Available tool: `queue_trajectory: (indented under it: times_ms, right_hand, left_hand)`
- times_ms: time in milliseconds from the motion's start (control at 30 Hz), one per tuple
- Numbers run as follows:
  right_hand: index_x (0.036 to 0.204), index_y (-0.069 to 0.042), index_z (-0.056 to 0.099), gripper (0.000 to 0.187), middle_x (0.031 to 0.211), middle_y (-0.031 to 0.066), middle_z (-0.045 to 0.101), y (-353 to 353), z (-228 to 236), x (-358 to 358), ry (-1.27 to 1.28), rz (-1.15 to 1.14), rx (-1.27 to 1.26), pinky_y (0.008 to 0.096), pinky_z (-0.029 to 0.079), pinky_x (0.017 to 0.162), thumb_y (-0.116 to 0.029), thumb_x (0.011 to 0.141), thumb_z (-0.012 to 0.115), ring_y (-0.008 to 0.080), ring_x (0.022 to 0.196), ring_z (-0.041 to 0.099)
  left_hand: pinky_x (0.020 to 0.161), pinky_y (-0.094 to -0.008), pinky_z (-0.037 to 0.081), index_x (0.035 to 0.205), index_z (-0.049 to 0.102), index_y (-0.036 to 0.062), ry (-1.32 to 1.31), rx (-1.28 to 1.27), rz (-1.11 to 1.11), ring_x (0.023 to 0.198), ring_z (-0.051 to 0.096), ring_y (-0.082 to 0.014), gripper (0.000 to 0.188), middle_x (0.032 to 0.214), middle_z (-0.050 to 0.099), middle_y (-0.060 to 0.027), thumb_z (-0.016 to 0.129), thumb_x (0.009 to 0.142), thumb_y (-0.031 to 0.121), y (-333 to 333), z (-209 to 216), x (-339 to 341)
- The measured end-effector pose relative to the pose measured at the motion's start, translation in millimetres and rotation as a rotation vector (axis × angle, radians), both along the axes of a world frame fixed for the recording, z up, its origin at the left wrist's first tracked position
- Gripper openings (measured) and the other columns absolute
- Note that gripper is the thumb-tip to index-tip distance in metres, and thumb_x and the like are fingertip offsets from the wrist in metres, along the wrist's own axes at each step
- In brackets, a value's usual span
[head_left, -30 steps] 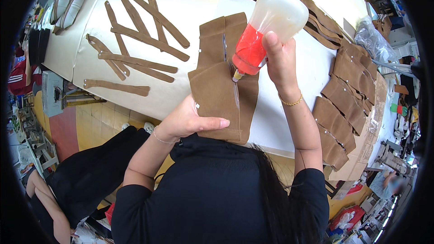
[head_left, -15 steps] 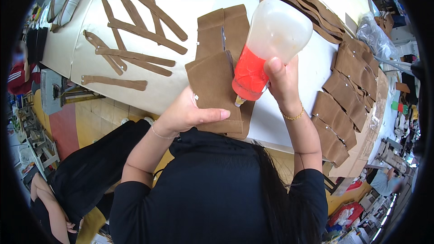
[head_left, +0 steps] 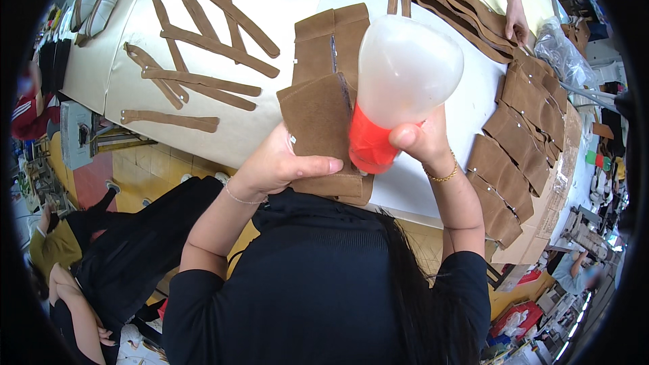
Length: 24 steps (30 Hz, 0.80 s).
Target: The person applies glue from a red-capped bottle along the edges of brown leather pieces and narrow leather strips on a white worktable. The person handles each piece one at a time, applies glue, and places the pieces back on the table.
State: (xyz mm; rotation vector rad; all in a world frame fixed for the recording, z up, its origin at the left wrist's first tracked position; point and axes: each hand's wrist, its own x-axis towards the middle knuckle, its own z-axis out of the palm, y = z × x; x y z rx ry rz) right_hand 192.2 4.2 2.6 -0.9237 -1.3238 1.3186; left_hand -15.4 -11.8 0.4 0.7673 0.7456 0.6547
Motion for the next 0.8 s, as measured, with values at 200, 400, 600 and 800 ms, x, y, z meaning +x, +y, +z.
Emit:
queue_trajectory:
  times_ms: [200,400,600,800]
  right_hand:
    - [0.110,0.003,0.053,0.078,0.093,0.0138,0.061,11.4,-21.8,36.9,0.354,-0.151,-0.184,0.0322,0.053,0.067,-0.066,0.074,0.060,0.0191,0.078,0.062]
    - [0.107,-0.001,0.046,0.069,0.099,0.0198,0.060,50.3,-28.7,67.2,0.646,-0.053,-0.518,0.0352,0.056,0.061,-0.066,0.084,0.046,0.0297,0.078,0.065]
    - [0.122,-0.004,0.036,0.071,0.099,0.0167,0.054,75.5,-54.5,37.5,0.671,-0.189,-0.691,0.0454,0.057,0.074,-0.061,0.084,0.053,0.0418,0.099,0.059]
    - [0.114,-0.004,0.045,0.057,0.096,0.0126,0.056,110.2,-72.9,11.6,0.651,-0.187,-0.569,0.0420,0.055,0.079,-0.052,0.086,0.057,0.0350,0.092,0.062]
  left_hand:
    - [0.094,-0.0313,0.042,0.129,0.039,-0.0024,0.030,-0.025,-0.020,0.109,0.052,-0.0167,0.069,0.117,0.054,-0.0101,0.074,0.069,0.003,-0.1,1.9,-7.9]
    - [0.092,-0.0302,0.044,0.127,0.041,-0.0038,0.004,-0.108,0.033,0.106,0.055,-0.0169,0.059,0.114,0.056,-0.0110,0.067,0.075,0.006,-5.9,7.8,-17.7]
    - [0.088,-0.0313,0.048,0.127,0.040,-0.0042,-0.070,-0.168,0.101,0.103,0.057,-0.0183,0.053,0.113,0.056,-0.0128,0.060,0.081,0.012,-10.0,12.2,-23.9]
    - [0.088,-0.0316,0.048,0.129,0.038,-0.0039,-0.048,-0.180,0.157,0.104,0.057,-0.0187,0.056,0.115,0.054,-0.0137,0.060,0.080,0.015,-15.8,26.2,-27.2]
